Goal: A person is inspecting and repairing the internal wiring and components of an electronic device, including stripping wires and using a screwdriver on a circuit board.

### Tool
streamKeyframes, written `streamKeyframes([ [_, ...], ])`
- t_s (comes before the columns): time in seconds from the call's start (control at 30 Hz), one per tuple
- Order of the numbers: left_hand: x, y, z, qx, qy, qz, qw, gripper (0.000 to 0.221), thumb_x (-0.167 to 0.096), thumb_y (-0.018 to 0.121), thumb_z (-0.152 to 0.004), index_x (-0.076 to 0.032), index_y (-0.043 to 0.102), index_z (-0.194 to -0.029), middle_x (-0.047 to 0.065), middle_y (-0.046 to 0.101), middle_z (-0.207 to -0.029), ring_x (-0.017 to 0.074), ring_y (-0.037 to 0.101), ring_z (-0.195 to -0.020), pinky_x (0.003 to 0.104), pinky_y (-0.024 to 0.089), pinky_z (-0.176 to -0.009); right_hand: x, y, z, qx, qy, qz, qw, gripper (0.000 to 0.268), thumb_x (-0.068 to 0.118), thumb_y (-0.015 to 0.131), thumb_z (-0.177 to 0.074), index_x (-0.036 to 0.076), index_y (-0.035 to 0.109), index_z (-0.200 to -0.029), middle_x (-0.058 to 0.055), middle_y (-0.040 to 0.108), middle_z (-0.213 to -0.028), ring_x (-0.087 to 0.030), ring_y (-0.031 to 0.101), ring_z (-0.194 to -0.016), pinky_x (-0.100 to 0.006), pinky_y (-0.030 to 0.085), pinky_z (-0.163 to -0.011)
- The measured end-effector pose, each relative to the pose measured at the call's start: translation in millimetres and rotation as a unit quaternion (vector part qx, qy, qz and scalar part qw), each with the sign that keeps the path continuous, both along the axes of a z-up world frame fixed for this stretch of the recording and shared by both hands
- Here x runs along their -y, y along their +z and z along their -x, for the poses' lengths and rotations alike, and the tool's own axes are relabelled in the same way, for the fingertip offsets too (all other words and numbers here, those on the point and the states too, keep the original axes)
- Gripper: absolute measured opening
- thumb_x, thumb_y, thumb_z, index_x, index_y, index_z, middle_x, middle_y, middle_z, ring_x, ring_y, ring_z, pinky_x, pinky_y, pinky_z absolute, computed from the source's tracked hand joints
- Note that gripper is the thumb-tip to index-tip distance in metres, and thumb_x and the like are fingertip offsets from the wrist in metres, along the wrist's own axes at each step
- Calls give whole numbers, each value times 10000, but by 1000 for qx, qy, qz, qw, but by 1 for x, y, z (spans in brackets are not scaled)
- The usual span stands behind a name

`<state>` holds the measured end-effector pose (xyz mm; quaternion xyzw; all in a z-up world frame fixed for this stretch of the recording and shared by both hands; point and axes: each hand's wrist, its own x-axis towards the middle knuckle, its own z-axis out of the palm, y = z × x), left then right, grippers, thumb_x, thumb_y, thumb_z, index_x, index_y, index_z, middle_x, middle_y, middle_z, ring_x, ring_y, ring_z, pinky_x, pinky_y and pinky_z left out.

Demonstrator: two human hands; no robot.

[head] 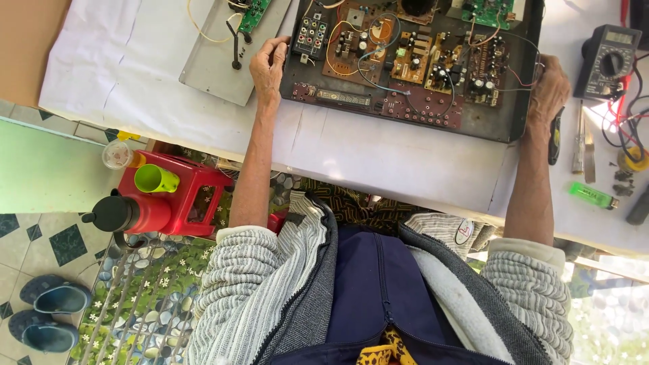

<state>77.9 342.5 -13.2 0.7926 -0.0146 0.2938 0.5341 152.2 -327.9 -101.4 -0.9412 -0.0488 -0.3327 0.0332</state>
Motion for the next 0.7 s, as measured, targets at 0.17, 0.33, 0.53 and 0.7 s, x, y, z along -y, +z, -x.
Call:
streamKeyframes([
  [0.17,-1,-4,-4,-17,21,-5,1000,318,-374,599,-1002,-147,806,-1085,-24,802,-918,103,688,-838,266,531,-714,-38,41,24,-39,8,-53,998,76,142,659,-1133,87,704,-1106,-52,678,-852,-199,603,-735,-340,434,-609],
  [0.33,-2,-3,-5,-3,14,-26,1000,295,-325,590,-1015,-135,799,-1103,14,823,-993,150,734,-912,301,573,-765,-6,-1,0,8,-21,31,999,130,211,684,-1186,156,678,-1068,45,510,-721,-86,470,-612,-248,365,-541],
  [0.53,-3,-7,-8,1,14,-29,999,284,-306,591,-1022,-130,799,-1102,22,825,-994,150,743,-907,290,584,-749,11,-21,-15,18,-31,62,997,175,225,581,-1228,188,706,-1111,70,494,-677,-64,442,-555,-225,371,-531],
  [0.7,-2,-6,-7,1,9,-20,1000,281,-284,589,-1031,-109,791,-1120,38,826,-1030,162,753,-944,290,607,-789,8,-18,-13,7,-36,46,998,250,223,488,-1246,181,698,-1117,68,429,-663,-79,397,-540,-240,366,-527],
])
